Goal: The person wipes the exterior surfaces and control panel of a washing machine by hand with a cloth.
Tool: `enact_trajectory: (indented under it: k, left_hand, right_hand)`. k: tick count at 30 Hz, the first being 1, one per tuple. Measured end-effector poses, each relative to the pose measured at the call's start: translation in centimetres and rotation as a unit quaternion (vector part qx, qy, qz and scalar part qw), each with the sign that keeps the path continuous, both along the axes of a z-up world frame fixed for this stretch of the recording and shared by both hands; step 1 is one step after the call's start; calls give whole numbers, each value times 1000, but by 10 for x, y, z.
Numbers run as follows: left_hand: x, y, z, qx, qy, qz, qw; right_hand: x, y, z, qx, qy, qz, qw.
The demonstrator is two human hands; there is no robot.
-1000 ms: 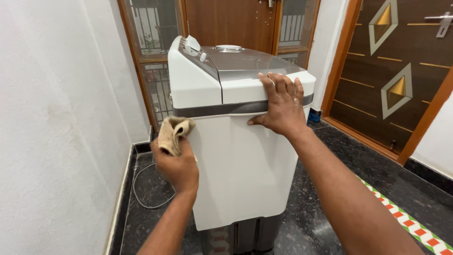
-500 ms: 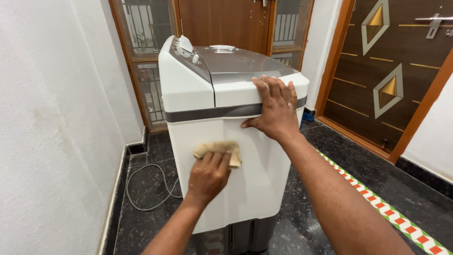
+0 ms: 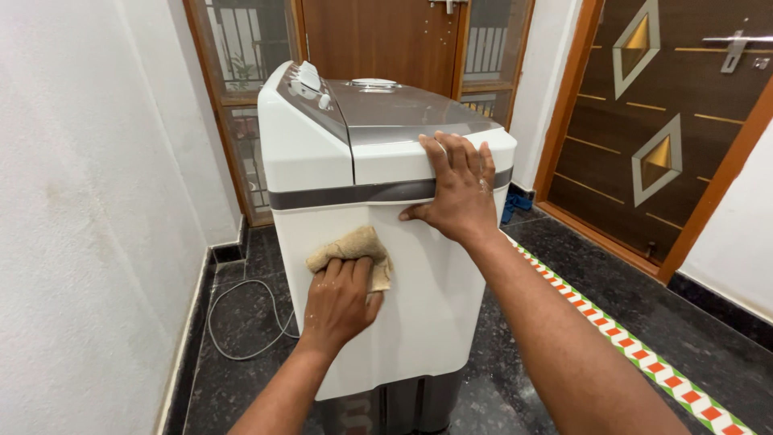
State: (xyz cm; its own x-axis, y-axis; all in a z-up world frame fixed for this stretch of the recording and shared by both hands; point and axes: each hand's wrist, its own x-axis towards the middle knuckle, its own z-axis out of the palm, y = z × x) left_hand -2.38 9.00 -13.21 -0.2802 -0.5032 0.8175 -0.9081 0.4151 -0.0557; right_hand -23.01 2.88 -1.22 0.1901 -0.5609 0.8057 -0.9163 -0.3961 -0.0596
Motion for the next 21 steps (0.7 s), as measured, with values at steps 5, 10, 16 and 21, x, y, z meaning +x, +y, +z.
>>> enact_trajectory:
  k: [5, 10, 16, 21]
  left_hand:
    - [11, -9, 9, -130, -1, 41, 991]
    - [14, -20, 13, -193, 74, 96, 974]
    - [3, -15, -18, -87, -78, 90, 989]
    - [16, -20, -12, -132, -50, 124, 982]
  right_hand:
    - [-2, 0, -1, -7, -1, 12, 1000]
    - [0, 1, 0, -7, -1, 12, 1000]
    - [-1, -1, -1, 7, -3, 8, 1000]
    - [2, -2, 0, 7, 26, -10, 1000]
